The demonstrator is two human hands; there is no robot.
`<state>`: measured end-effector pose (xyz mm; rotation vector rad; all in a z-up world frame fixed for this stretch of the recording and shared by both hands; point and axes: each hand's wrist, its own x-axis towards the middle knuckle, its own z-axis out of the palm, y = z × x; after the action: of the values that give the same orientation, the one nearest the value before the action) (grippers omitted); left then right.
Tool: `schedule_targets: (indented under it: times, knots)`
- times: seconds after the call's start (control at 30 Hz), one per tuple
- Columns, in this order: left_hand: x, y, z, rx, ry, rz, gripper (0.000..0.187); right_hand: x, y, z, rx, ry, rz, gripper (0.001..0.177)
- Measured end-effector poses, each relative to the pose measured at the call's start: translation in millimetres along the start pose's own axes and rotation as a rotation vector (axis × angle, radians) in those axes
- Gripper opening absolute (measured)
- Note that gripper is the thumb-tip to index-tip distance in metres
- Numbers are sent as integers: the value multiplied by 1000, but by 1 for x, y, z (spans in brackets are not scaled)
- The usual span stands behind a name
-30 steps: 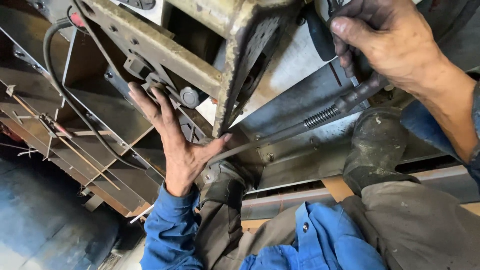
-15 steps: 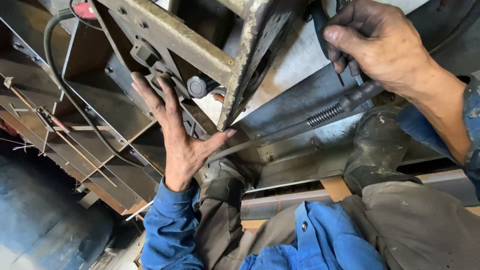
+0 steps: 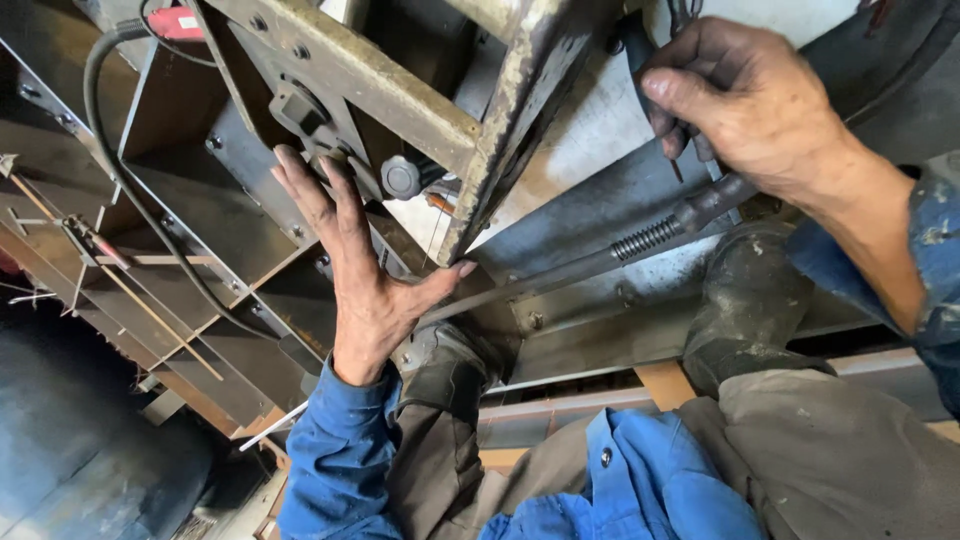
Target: The person works on a machine head mounted in a steel frame, handling a wire and fittings, then uses a pneumatic tool and a wrench to loosen, position and tighten components on the machine. They reposition parts by hand and operate the tool repeatedly on bolts around the assembly.
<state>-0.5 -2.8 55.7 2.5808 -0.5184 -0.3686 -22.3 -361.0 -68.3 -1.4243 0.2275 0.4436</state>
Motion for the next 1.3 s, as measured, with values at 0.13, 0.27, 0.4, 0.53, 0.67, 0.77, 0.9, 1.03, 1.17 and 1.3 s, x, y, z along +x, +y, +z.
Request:
schedule_targets:
  times: [0.13,0.27,0.4,0.53,0.67,0.77,0.9,1.03,1.17,1.3]
  knots:
    - [1,1,3,10,8,-7,142,1,2,1,36,-6,27,21]
    - [1,1,5,7,21,-11,142,1,-1,2,47,0,16,21]
    - [1,1,6,-26,37,-12,142,1,-3,5,25,-1,29,22]
    - [2,4,2,-11,40,-18,144,2,-4,8,68,1,49,23]
    - [-2,5,3,1,54,-25,146,0,-2,7,70,9,30,23]
    - [-5,3,3,13,67,-22,146,-1,-4,7,17,43,62,24]
    - [-10,-5,6,-7,96,-7,149,-2,-8,5,61,71,85,26]
    - [-16,-18,6,-106,151,-3,143,-5,-9,1,-1,82,75,27]
    - [-29,-36,12,-277,273,-142,107,-8,-12,-1,-93,59,38,26]
    - [-43,-59,23,-349,236,-427,45,-11,8,-7,-57,175,111,18]
